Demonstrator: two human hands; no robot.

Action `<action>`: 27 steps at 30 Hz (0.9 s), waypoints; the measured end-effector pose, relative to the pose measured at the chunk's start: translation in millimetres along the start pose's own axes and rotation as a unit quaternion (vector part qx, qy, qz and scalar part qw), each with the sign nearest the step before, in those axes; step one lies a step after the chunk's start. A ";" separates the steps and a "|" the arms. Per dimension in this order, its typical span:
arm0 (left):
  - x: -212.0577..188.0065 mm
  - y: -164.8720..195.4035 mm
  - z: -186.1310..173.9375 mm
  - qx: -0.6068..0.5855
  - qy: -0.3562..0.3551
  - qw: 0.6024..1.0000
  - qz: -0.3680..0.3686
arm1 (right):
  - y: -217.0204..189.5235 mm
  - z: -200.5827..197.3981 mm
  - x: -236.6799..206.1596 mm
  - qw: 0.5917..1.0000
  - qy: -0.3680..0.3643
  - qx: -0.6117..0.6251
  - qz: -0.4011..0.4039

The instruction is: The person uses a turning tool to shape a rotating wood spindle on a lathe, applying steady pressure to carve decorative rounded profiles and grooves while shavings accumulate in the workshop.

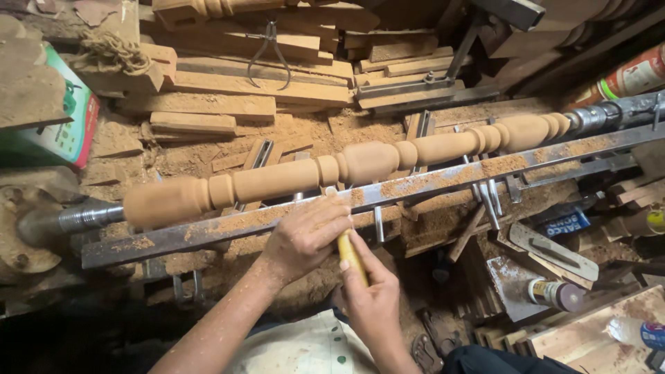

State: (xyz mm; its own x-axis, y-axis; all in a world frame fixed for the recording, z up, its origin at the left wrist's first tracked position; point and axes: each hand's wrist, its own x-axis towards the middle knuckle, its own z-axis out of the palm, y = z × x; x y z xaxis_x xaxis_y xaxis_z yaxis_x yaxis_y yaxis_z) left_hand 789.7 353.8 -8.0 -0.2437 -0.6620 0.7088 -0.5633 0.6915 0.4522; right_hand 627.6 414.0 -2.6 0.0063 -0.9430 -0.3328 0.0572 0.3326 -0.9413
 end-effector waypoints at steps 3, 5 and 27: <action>-7.8 2.0 -4.7 -0.008 -0.011 0.999 -0.030 | 2.3 4.1 -2.4 1.000 0.004 -0.007 0.011; -8.1 0.6 -1.9 0.000 -0.007 0.999 -0.049 | 3.3 5.8 0.1 0.999 0.006 -0.035 -0.003; -7.5 -4.0 18.7 0.052 0.014 0.994 -0.096 | -22.4 -41.2 50.4 0.988 -0.107 -0.077 0.080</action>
State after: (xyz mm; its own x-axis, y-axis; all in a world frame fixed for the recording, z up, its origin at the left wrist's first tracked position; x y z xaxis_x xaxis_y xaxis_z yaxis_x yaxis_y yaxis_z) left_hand 779.0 350.6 -25.2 -0.1023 -0.7697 0.6302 -0.6758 0.5186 0.5237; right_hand 585.6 359.7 -0.6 0.2151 -0.8541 -0.4736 -0.1145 0.4595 -0.8808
